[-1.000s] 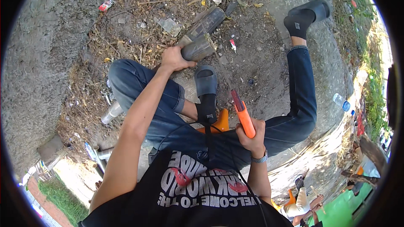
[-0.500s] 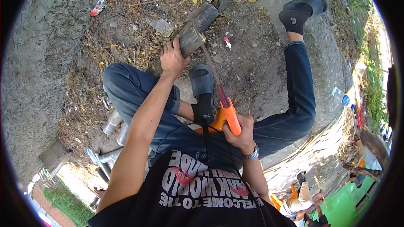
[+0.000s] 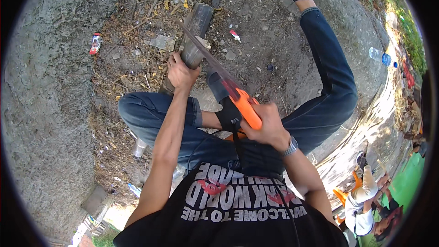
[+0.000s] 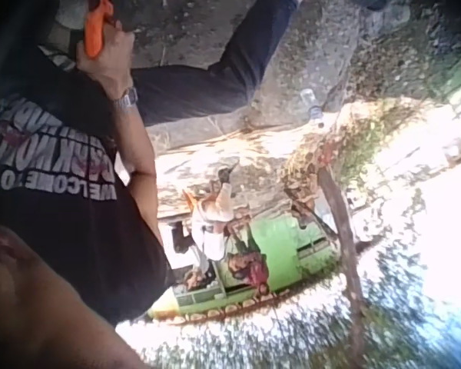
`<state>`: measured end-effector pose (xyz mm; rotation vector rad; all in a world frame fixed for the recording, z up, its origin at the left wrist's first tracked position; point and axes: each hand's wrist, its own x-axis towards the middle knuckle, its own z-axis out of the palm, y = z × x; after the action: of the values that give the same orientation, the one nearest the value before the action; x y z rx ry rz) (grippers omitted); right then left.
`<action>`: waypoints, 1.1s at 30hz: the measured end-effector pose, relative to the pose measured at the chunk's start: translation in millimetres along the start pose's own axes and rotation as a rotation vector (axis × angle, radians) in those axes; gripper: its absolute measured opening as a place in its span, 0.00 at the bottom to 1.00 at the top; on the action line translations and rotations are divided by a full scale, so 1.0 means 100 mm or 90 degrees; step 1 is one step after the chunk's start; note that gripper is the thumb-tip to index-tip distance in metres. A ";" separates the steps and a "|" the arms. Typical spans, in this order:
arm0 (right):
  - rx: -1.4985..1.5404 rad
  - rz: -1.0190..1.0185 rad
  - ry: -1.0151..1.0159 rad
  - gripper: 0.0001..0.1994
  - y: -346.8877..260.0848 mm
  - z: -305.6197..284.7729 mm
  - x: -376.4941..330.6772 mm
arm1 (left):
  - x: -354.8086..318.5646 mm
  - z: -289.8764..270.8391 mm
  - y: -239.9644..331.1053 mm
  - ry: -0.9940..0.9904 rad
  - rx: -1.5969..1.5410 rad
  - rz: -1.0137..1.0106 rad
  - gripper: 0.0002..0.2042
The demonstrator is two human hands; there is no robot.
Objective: The person saws a section of bamboo with a hand saw and then uses a small axe to split and carve a piece of wood.
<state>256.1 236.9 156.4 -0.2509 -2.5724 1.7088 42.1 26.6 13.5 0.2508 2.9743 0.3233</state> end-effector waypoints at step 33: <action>0.015 -0.020 0.017 0.04 -0.38 -0.12 0.19 | -0.08 -0.13 -0.35 -0.054 -0.006 -0.064 0.44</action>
<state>235.1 236.2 195.0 -0.2282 -2.5221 1.7125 42.9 -10.9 19.6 0.1113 2.8883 0.3062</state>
